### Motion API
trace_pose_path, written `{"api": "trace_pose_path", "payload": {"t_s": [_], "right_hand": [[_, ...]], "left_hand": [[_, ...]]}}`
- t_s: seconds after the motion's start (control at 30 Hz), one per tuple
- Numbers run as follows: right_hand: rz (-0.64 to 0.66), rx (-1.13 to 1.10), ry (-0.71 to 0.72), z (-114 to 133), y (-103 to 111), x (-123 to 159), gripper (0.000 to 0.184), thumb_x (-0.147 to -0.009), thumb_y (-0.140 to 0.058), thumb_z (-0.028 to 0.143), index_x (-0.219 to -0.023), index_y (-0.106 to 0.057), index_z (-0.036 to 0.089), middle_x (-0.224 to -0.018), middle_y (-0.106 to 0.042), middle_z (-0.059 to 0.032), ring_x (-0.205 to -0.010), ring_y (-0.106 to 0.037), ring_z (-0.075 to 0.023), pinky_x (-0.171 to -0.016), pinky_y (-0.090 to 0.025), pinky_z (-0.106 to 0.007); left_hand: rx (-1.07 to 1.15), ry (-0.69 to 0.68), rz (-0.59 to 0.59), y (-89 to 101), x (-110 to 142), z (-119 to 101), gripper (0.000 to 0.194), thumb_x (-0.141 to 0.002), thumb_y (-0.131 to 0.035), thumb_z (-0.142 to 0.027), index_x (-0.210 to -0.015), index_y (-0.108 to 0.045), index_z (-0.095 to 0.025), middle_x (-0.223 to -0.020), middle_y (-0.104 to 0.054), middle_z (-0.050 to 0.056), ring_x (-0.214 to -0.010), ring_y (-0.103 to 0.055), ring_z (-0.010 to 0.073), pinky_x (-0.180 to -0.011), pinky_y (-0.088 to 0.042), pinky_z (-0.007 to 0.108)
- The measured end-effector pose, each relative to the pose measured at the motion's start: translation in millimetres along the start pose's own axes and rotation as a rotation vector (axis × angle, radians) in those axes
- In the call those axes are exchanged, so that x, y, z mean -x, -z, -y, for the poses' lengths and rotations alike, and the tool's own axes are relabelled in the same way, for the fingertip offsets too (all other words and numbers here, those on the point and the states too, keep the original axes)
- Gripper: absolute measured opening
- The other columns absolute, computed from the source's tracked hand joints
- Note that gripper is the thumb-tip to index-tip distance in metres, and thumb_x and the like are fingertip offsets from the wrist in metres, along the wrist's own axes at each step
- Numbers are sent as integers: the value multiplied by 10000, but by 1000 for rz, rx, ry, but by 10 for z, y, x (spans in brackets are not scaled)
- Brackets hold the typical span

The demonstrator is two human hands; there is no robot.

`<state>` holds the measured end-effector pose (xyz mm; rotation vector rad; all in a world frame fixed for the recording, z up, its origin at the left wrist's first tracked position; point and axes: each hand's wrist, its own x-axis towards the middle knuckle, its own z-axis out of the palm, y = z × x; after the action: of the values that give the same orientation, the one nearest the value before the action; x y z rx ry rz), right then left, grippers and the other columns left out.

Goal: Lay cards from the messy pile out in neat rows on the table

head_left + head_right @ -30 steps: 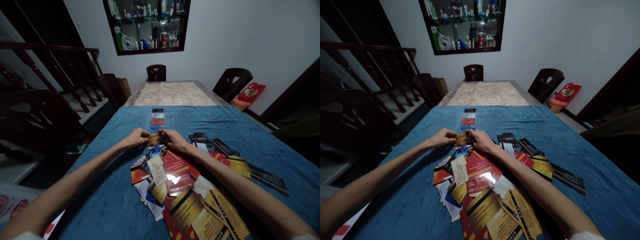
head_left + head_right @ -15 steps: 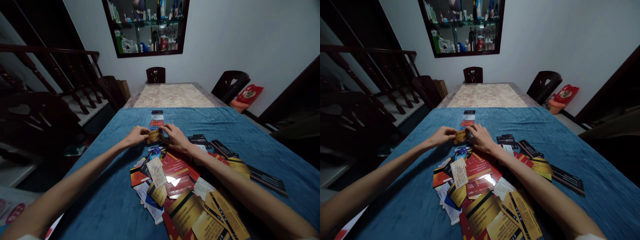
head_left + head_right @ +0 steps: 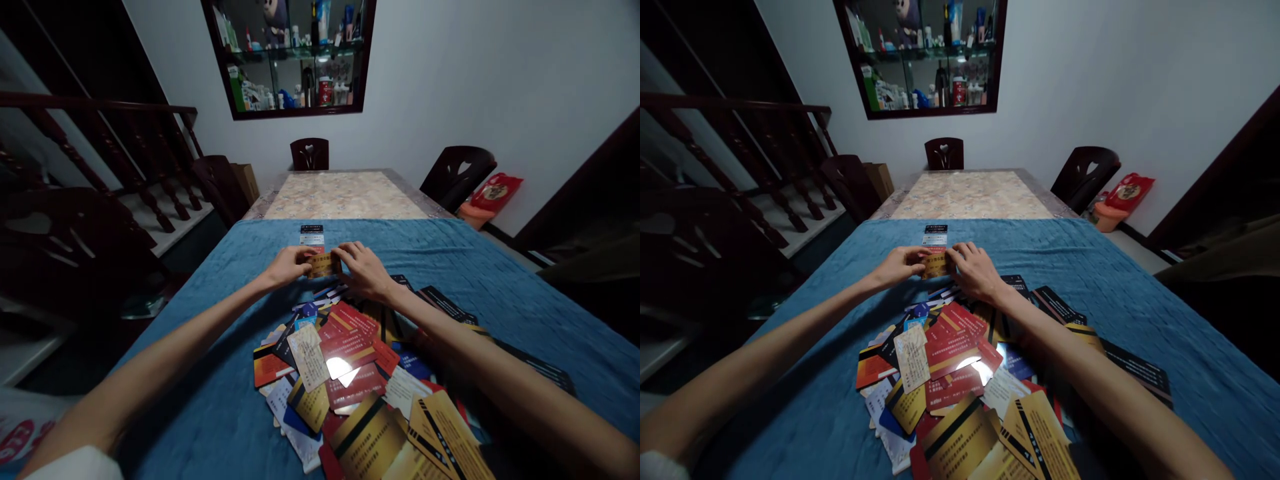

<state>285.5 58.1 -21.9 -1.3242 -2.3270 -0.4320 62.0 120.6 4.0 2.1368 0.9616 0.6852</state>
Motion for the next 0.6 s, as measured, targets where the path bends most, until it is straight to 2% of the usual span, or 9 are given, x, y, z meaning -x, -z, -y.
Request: {"api": "trace_pose_path", "payload": {"t_s": [0.13, 0.3, 0.43, 0.6], "right_hand": [[-11, 7, -17, -173, -14, -24, 404, -880, -572, 241, -1272, -549, 148, -1244, -571, -162, -1075, -474, -288, -823, -437, -370], [12, 2, -26, -375, -22, -79, 433, -853, -592, 256, -1269, -556, 143, -1243, -567, -168, -1067, -473, -299, -839, -462, -395], [25, -44, -12, -529, -23, -137, 445, -851, -593, 284, -1281, -554, 174, -1235, -569, -151, -1066, -475, -299, -860, -472, -415], [44, -119, -54, -713, -57, -209, 460, -853, -604, 343, -1282, -561, 179, -1221, -565, -140, -1067, -475, -295, -899, -471, -425]], "left_hand": [[-192, -84, -81, -50, -79, -66, 450, -689, -633, -180, -1137, -621, -135, -933, -706, 50, -795, -649, 182, -780, -543, 323], [-374, -187, -108, -104, -204, -16, 425, -694, -678, -197, -1110, -607, -145, -1090, -628, 84, -970, -626, 227, -903, -529, 382], [-444, -240, -109, -123, -348, 88, 504, -694, -708, -236, -1174, -586, -146, -1151, -563, 103, -1077, -590, 266, -987, -497, 426], [-466, -327, -86, -149, -559, 174, 522, -713, -664, -200, -1221, -557, -148, -1207, -530, 112, -1138, -552, 269, -1028, -467, 416]]}}
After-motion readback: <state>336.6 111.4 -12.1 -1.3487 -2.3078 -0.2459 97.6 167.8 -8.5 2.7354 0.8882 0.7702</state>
